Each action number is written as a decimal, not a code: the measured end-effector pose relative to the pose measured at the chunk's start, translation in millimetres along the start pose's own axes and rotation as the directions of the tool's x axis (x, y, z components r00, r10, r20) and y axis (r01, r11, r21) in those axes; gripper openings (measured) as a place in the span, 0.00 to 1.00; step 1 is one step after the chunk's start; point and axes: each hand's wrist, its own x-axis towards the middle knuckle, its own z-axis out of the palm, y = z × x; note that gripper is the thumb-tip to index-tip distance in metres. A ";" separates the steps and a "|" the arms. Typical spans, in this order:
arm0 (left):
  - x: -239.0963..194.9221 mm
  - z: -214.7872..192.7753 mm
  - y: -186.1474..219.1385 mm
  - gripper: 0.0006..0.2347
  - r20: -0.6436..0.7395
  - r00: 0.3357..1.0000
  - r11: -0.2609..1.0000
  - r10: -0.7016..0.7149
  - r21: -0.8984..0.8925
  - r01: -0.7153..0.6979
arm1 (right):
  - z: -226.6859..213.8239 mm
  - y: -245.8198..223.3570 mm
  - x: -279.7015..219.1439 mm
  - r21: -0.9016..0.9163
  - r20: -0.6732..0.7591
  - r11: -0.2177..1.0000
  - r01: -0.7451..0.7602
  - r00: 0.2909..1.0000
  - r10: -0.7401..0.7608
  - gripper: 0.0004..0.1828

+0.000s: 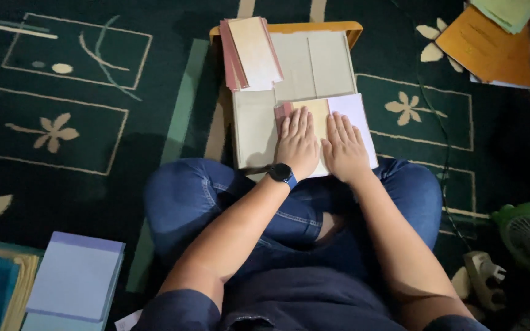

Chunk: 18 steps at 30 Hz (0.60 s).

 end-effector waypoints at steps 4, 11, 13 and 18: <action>3.3 7.4 -1.8 0.26 -0.016 1.000 1.000 -0.001 -0.012 0.001 | -0.5 0.8 29.2 -0.042 0.012 0.999 -0.027 1.000 0.028 0.38; 1.2 3.4 -1.4 0.26 -0.058 0.997 0.997 -0.059 -0.042 0.057 | -13.3 -9.6 15.4 -0.043 0.051 0.997 -0.059 0.997 0.062 0.39; 1.2 10.3 -1.4 0.26 -0.045 0.997 0.997 -0.066 -0.036 0.064 | -15.0 -10.7 10.8 -0.047 0.071 0.998 -0.049 0.996 0.052 0.39; -0.6 12.9 -0.9 0.26 -0.020 0.998 0.998 -0.059 -0.035 0.058 | -14.1 -10.0 40.9 -0.028 0.087 0.995 -0.091 0.992 0.093 0.39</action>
